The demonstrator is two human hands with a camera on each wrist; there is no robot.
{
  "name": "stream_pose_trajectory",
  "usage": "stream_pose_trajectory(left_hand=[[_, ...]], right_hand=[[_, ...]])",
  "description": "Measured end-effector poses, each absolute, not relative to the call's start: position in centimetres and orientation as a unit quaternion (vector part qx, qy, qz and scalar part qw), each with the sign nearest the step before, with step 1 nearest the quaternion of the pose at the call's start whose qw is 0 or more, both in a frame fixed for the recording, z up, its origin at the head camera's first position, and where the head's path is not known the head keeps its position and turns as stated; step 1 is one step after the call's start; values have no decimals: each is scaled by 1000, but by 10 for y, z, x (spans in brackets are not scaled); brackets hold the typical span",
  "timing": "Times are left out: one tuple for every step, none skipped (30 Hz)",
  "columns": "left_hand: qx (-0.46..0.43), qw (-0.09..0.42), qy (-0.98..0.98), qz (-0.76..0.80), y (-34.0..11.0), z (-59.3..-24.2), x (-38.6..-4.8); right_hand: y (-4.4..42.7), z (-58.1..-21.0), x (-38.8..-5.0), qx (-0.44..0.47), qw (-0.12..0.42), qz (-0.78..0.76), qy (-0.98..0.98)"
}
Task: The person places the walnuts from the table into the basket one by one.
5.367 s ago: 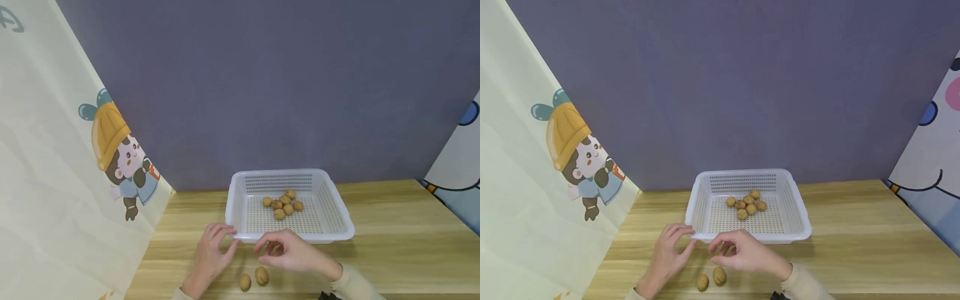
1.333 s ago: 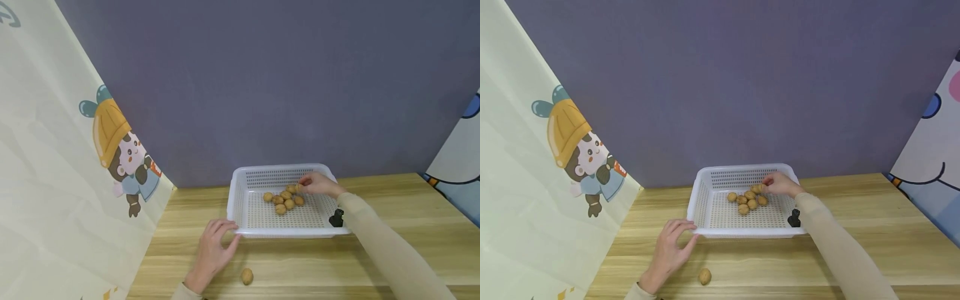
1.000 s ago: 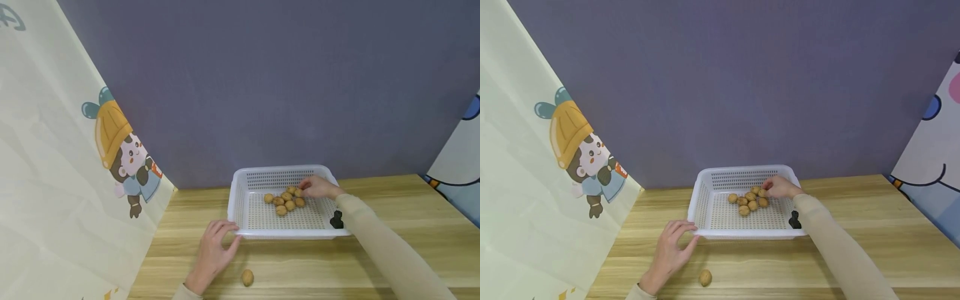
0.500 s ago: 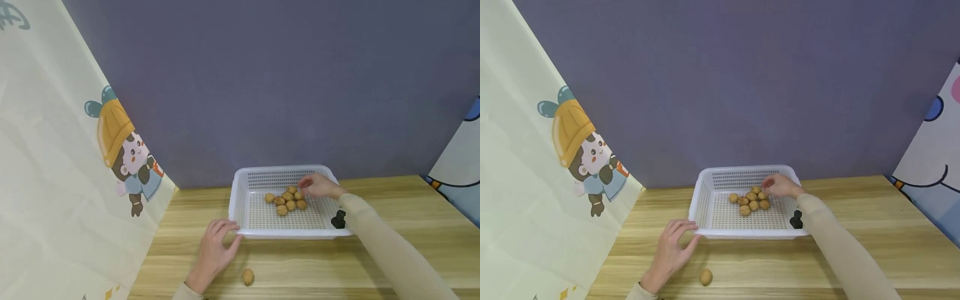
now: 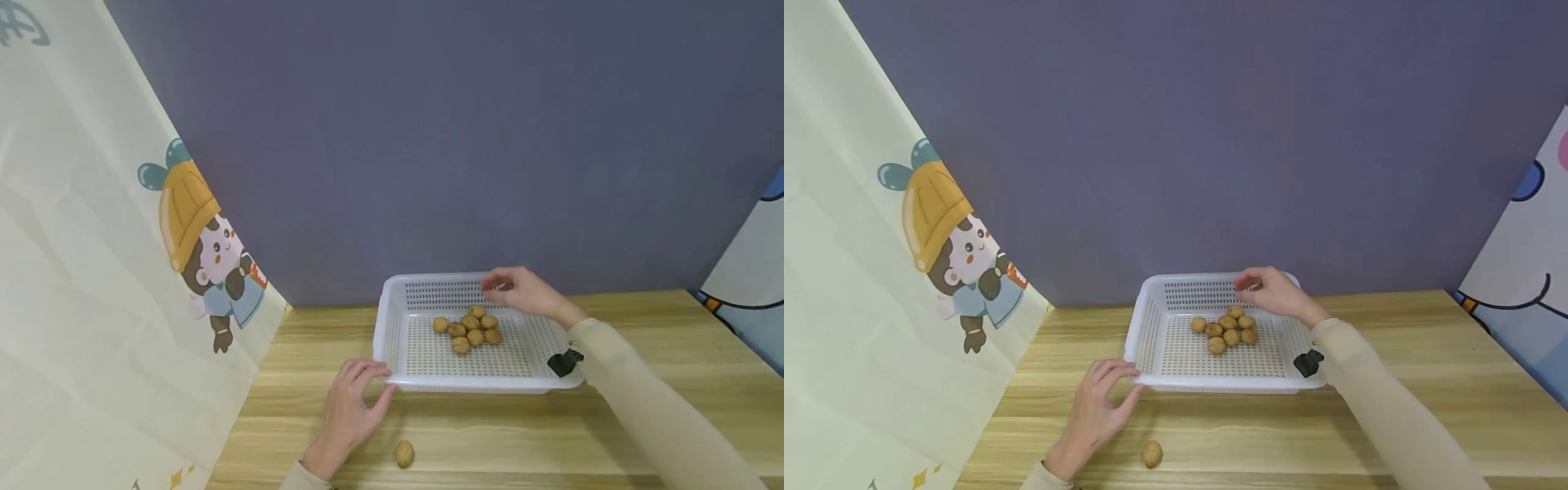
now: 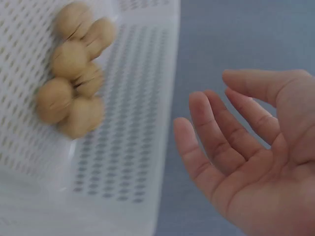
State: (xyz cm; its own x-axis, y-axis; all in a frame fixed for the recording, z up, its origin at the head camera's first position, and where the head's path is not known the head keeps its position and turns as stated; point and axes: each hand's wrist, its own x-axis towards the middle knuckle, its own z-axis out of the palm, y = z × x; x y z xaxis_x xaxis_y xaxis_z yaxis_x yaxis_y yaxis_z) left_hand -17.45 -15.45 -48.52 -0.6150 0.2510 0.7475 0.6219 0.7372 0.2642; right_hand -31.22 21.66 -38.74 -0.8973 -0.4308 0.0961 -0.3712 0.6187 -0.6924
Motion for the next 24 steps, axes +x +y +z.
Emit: stream_pose_trajectory(left_hand=[[-254, 358, -860, -260, -154, -485, -174], [-254, 358, -860, -261, -154, -485, -174], [-253, 358, -860, -262, -154, -485, -174], [-253, 357, -860, -262, -154, -484, -174], [-253, 356, -861, -262, -154, -484, -174], [-252, 355, -861, -263, -154, -484, -174], [-253, 355, -861, -263, -154, -484, -173], [-253, 354, -861, -262, -154, -484, -173], [-254, 355, -861, -261, -153, -484, -173], [-255, 356, -861, -260, -153, -485, -173], [-257, 359, -860, -257, -153, -485, -174], [-257, 361, -859, -256, -153, -486, -174], [-257, 364, -858, -255, -153, -486, -174], [-258, 366, -857, -254, -153, -486, -174], [-258, 367, -857, -254, -153, -486, -174], [-257, 368, -857, -254, -153, -486, -174], [-257, 369, -856, -254, -154, -486, -174], [-255, 367, -857, -256, -154, -486, -174], [-255, 366, -857, -256, -154, -486, -174], [-255, 366, -857, -257, -155, -486, -175], [-256, 367, -857, -257, -155, -486, -175], [-256, 366, -857, -258, -155, -486, -175], [-255, 367, -856, -259, -154, -486, -176], [-254, 366, -857, -259, -154, -487, -176]], right_hand=[[214, -382, -308, -229, 34, -376, 897], [211, -378, -303, -236, 33, -381, 893], [207, -375, -297, -244, 32, -385, 889], [204, -373, -292, -251, 30, -390, 886], [200, -371, -285, -259, 30, -396, 881], [196, -371, -278, -267, 30, -403, 875], [192, -371, -271, -279, 31, -410, 868], [189, -372, -263, -289, 35, -417, 861], [186, -374, -255, -300, 40, -423, 854], [183, -375, -248, -309, 46, -431, 847], [181, -377, -240, -321, 53, -440, 837], [178, -379, -233, -332, 57, -447, 829], [176, -381, -226, -340, 62, -453, 822], [173, -383, -220, -347, 67, -458, 816], [170, -385, -215, -354, 70, -464, 809], [167, -388, -210, -359, 70, -467, 805], [164, -391, -205, -363, 70, -470, 802], [160, -394, -200, -365, 69, -470, 801], [157, -398, -196, -366, 70, -473, 799], [154, -401, -192, -368, 68, -474, 797], [151, -406, -188, -370, 68, -477, 794], [147, -410, -185, -374, 70, -478, 792], [144, -414, -182, -378, 74, -478, 789], [141, -418, -179, -384, 78, -480, 785]])
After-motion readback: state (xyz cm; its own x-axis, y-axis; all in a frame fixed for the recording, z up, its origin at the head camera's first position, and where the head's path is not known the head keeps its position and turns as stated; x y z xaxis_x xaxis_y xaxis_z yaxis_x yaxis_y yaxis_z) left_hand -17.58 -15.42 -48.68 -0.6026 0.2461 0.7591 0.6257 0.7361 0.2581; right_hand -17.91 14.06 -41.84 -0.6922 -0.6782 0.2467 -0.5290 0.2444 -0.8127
